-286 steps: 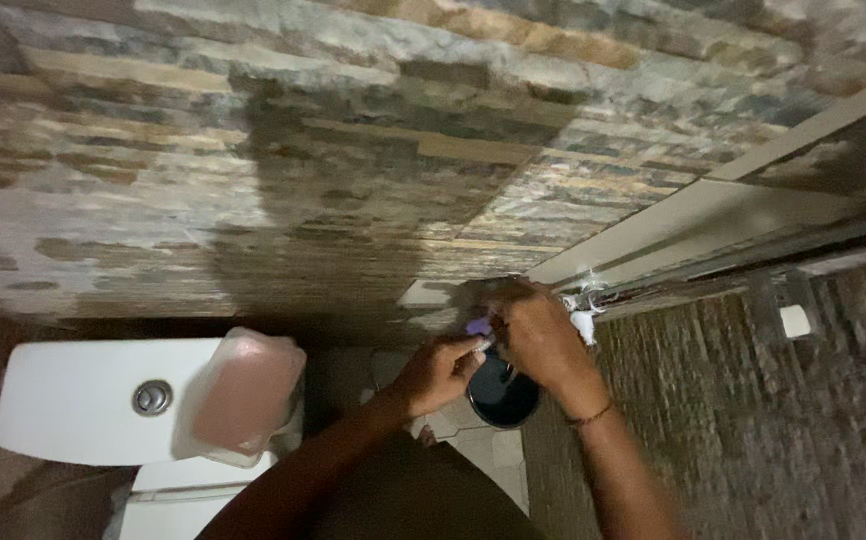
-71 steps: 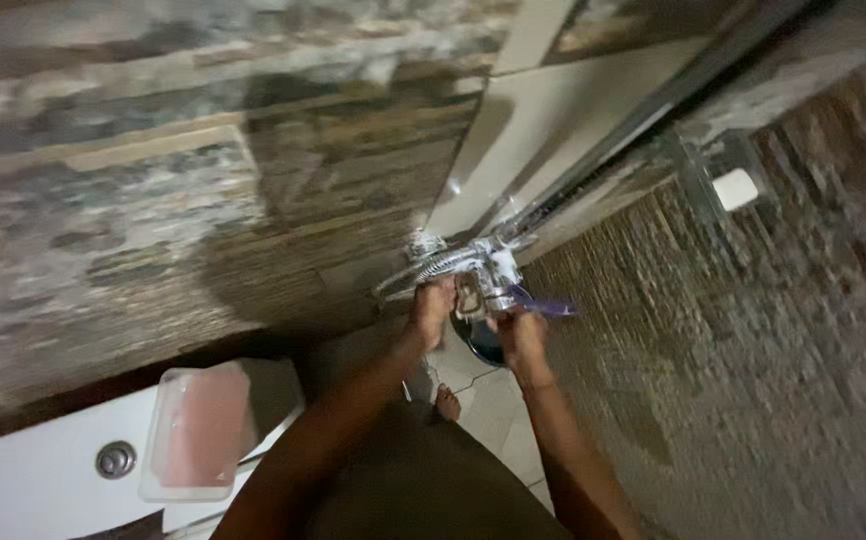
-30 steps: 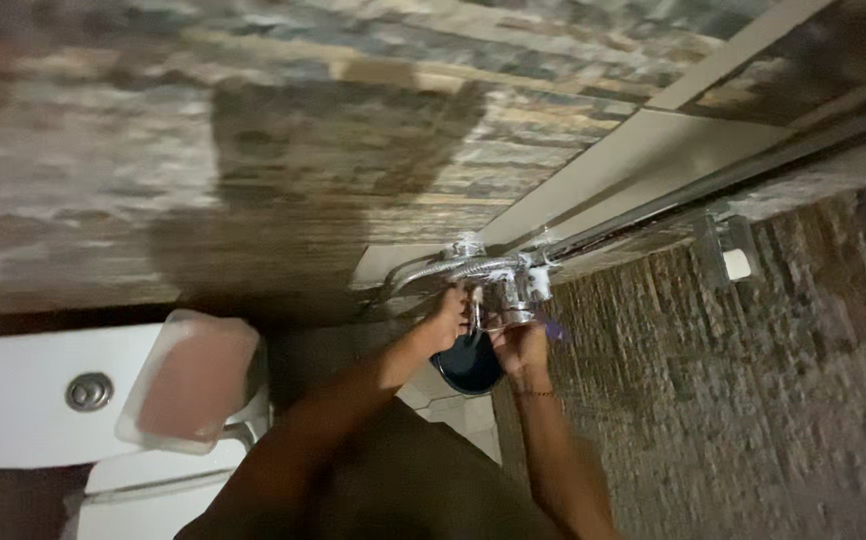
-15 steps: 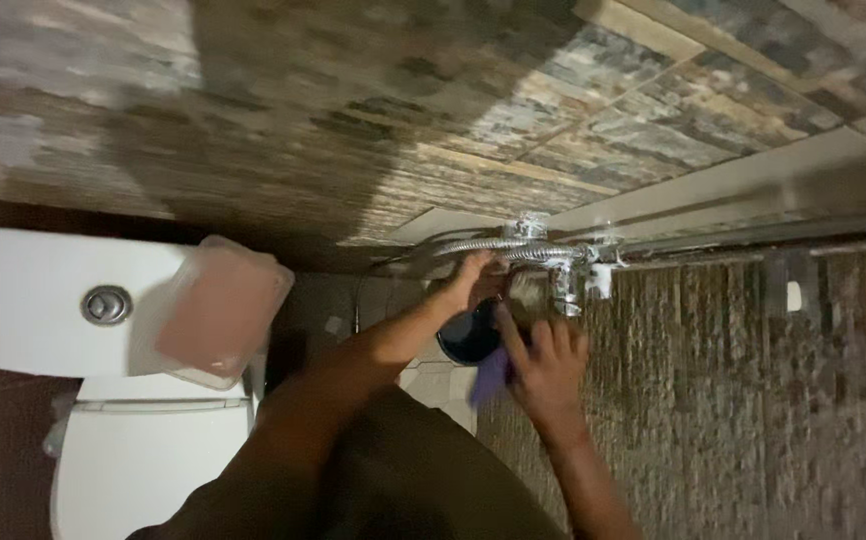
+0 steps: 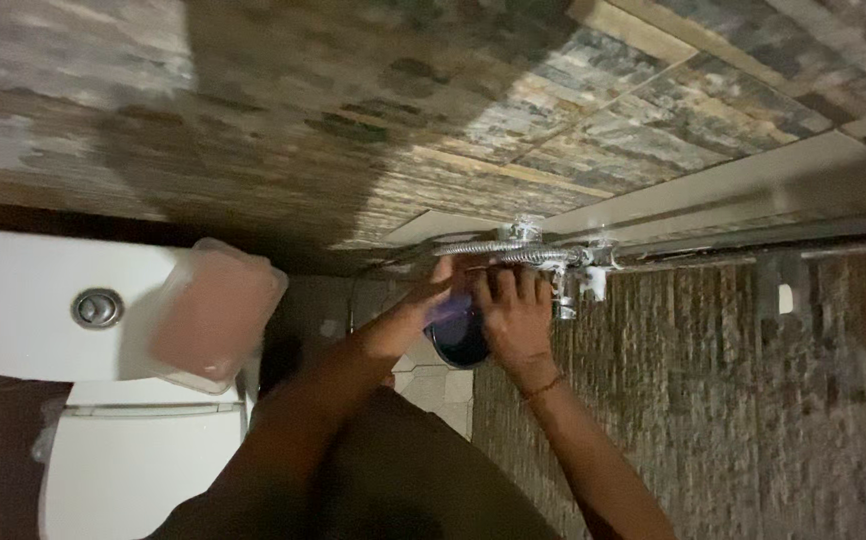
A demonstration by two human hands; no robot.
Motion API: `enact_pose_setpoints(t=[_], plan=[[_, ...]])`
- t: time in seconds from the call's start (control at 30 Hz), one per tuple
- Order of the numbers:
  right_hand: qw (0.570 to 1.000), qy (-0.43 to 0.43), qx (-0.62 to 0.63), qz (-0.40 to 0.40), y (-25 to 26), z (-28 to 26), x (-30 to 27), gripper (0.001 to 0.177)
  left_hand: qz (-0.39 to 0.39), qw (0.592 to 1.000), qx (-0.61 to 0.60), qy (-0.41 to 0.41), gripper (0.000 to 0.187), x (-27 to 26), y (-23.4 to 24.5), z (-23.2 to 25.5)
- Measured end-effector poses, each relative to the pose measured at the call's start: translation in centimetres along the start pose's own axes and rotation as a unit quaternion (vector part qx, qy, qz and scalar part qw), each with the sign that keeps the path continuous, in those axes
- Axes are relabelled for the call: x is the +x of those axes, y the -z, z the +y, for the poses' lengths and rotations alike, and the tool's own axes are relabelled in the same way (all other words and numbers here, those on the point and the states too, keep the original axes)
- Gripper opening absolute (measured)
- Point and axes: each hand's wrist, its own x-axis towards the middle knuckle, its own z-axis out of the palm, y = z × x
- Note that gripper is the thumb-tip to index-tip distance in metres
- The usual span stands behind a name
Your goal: The person scrubs a chrome shower faucet and hose with a purple toothbrush in a bathroom. They repeatedly apply pressure and scrub different parts of the fixture and hose while standing barefoot on the tiled floor.
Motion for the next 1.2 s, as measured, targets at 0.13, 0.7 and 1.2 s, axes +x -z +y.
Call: enact_pose_setpoints(t=[0.13, 0.7, 1.2], plan=[[0.998, 0.003, -0.063, 0.007, -3.3, -1.2, 0.5, 0.058, 0.033, 0.999, 0.002, 0.007, 0.048, -0.1, 1.2, -0.2], [0.884, -0.321, 0.32, -0.113, -6.8, -4.3, -12.7, 0.025, 0.11, 0.93, 0.311, 0.164, 0.065, 1.9, 2.3, -1.1], [0.066, -0.613, 0.74, 0.267, -18.4, 11.4, -14.0, 0.02, 0.242, 0.845, 0.472, -0.073, 0.026, 3.6, -3.3, -4.3]])
